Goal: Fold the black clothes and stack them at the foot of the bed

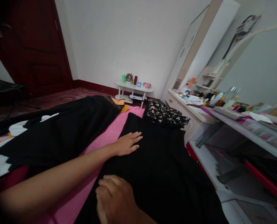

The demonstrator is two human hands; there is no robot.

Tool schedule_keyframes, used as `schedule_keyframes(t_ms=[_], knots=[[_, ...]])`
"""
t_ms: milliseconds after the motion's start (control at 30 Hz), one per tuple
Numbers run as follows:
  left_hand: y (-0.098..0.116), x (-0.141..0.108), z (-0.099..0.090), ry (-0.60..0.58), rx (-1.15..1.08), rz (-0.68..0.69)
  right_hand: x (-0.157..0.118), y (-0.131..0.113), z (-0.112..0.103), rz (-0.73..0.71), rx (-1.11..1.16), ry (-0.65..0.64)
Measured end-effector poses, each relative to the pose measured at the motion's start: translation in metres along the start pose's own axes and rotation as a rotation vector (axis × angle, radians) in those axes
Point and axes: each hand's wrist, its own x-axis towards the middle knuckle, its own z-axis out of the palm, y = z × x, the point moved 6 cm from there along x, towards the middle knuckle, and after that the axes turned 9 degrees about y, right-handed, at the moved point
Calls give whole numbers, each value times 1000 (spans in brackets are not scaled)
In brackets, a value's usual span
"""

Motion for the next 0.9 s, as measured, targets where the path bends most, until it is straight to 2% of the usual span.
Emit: schedule_keyframes(t_ms=[100,233,333,433,600,900], knots=[[-28,17,7,-16,113,-114,2,1,1,7,-4,48],[-60,48,14,2,207,-253,5,3,5,29,-27,-22],[-77,68,17,28,227,-332,5,5,6,50,-18,-61],[-87,77,20,30,240,-386,5,5,3,88,35,-79],[-83,67,18,4,245,-413,9,0,-3,158,104,-173],[-54,13,10,-21,205,-447,11,-5,-5,167,51,-239]])
